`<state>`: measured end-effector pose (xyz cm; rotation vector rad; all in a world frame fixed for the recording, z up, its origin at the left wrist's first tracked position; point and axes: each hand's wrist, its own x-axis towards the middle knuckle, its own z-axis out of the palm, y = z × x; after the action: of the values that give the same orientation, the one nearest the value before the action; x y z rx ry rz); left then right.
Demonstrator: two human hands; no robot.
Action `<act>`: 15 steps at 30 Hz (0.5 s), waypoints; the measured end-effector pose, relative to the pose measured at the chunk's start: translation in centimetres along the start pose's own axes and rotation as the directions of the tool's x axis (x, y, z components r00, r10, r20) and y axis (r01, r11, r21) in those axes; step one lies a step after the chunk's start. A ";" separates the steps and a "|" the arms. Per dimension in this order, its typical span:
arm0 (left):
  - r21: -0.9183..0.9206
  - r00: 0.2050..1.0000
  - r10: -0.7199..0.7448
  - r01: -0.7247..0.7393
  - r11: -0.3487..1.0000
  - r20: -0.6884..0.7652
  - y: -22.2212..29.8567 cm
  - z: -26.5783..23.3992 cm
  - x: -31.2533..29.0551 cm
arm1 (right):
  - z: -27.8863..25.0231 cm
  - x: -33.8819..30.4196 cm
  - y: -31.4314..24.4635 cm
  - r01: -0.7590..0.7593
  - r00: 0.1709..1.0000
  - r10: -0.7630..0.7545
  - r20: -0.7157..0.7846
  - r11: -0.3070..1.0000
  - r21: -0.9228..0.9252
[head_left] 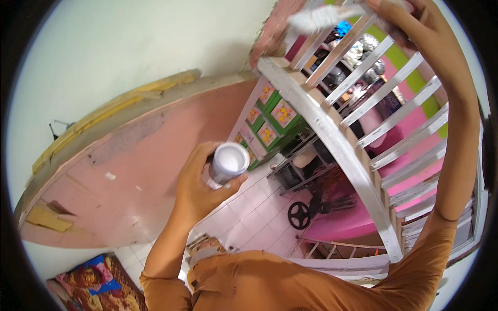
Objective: The person paints a wooden railing by repeatedly dipping a paintbrush into a paint container and applying paint onto the wooden beams.
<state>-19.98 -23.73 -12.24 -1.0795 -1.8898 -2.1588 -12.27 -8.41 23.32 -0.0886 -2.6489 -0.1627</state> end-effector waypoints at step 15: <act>0.012 0.998 0.060 -0.060 0.998 0.008 -0.7 0.9 1.8 | 11.1 -3.2 2.7 -0.289 0.853 -0.031 0.521 0.803 0.521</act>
<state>-21.23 -22.09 -11.83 -1.1292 -1.8465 -2.1109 -14.32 -4.37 12.39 -0.1271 -3.0627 0.8494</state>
